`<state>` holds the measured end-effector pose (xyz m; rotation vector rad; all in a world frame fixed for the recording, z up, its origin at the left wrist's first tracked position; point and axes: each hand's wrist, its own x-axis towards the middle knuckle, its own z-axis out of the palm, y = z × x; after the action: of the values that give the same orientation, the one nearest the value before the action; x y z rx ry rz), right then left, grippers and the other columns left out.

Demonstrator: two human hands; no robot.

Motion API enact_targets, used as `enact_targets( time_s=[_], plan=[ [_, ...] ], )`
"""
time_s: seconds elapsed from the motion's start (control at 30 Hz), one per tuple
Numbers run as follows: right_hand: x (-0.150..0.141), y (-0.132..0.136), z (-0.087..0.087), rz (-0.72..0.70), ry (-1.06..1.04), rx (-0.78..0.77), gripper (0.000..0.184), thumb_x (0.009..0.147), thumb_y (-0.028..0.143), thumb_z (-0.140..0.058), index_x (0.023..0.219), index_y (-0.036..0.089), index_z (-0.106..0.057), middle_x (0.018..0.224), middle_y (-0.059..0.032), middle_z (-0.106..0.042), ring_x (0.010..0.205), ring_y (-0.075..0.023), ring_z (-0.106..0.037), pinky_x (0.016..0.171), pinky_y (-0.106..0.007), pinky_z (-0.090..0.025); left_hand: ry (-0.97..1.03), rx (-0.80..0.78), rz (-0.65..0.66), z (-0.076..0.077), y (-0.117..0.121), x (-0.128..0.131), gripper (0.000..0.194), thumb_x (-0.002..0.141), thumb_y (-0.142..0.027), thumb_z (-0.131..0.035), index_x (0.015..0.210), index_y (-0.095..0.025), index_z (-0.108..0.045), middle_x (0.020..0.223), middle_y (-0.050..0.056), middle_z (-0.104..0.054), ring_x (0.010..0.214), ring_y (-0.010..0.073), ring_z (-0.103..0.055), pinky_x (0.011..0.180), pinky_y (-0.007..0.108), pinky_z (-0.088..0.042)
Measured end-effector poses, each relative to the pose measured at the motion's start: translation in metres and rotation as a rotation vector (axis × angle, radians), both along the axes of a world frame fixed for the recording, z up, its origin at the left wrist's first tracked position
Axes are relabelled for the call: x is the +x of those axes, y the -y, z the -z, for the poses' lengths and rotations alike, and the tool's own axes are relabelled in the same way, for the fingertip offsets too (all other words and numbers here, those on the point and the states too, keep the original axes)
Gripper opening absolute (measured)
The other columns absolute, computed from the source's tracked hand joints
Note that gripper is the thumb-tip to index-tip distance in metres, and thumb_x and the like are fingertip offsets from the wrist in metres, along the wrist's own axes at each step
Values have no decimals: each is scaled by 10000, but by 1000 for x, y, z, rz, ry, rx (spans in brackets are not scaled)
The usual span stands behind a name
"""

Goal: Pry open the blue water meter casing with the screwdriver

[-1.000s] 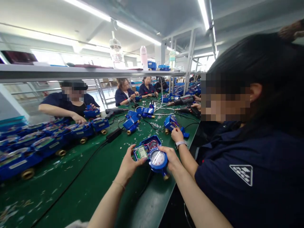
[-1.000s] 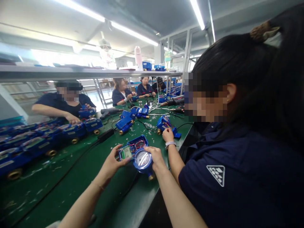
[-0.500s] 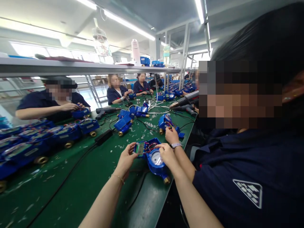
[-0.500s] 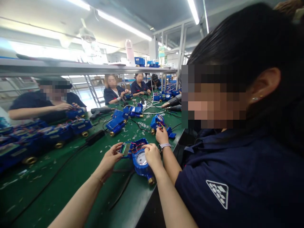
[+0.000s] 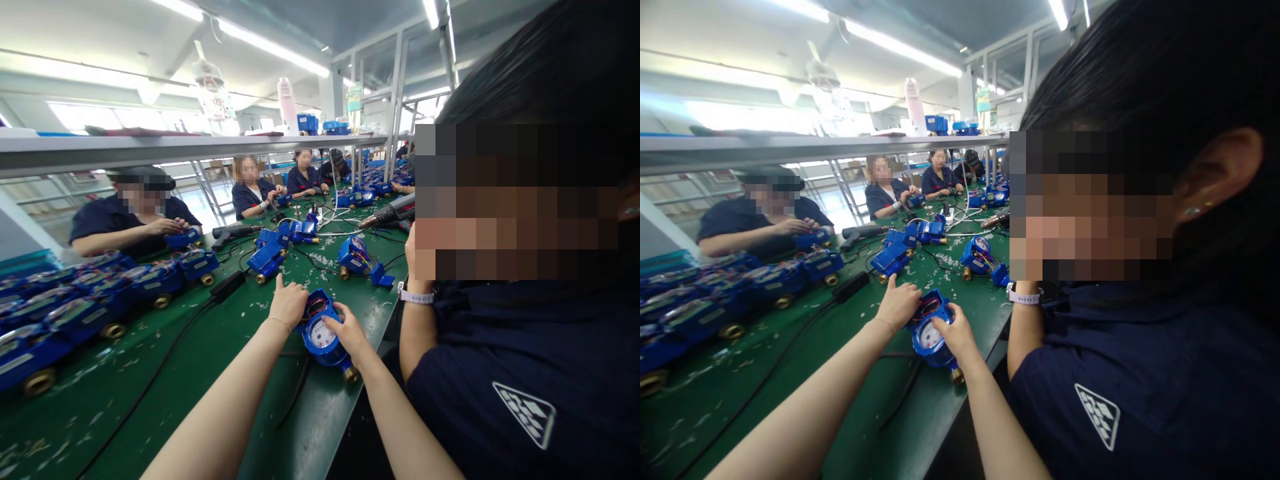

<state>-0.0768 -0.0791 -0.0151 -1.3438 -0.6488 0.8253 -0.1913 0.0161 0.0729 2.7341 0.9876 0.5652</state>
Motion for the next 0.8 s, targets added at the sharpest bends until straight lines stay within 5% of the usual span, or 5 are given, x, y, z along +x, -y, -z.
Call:
enact_targets(
  time_s=[0.17, 0.4, 0.53, 0.63, 0.8],
  plan=[
    [-1, 0, -1, 6, -73, 1, 569, 555, 328, -744, 1089, 207, -589, 833, -24, -609, 803, -219, -585, 696, -307, -475, -45, 106, 35, -7, 4, 2, 229, 797, -159, -524, 628, -212, -669, 871, 89, -619, 1057, 280, -503, 1106, 593, 26],
    [0, 3, -8, -43, -133, -7, 565, 515, 317, -760, 1043, 198, -596, 810, -18, -614, 739, -207, -593, 660, -300, -469, -21, -9, -95, -1, -3, 0, 172, 776, -153, -559, 637, -199, -649, 1102, 112, -585, 1202, 318, -396, 1051, 687, -72],
    [1, 6, -12, -76, -188, 4, 621, 500, 344, -758, 1066, 166, -576, 795, -29, -623, 700, -219, -601, 636, -317, -472, 44, -122, -184, -4, -6, -7, 62, 716, -134, -603, 745, -183, -630, 1153, 115, -570, 1185, 309, -428, 1044, 615, -230],
    [4, 10, -13, -61, -253, 17, 627, 501, 342, -746, 1071, 157, -566, 845, -49, -640, 749, -232, -613, 664, -319, -482, 141, -210, -263, -10, -13, -23, 280, 700, -173, -612, 979, -176, -584, 1133, 117, -576, 1110, 286, -496, 966, 493, -391],
    [3, 12, -8, 17, -332, 43, 541, 623, 314, -719, 1102, 139, -540, 879, -54, -642, 778, -209, -614, 694, -297, -496, 300, -318, -326, -12, -18, -68, 366, 753, -302, -540, 1088, -155, -524, 1178, 120, -569, 1110, 250, -525, 979, 408, -399]
  ],
)
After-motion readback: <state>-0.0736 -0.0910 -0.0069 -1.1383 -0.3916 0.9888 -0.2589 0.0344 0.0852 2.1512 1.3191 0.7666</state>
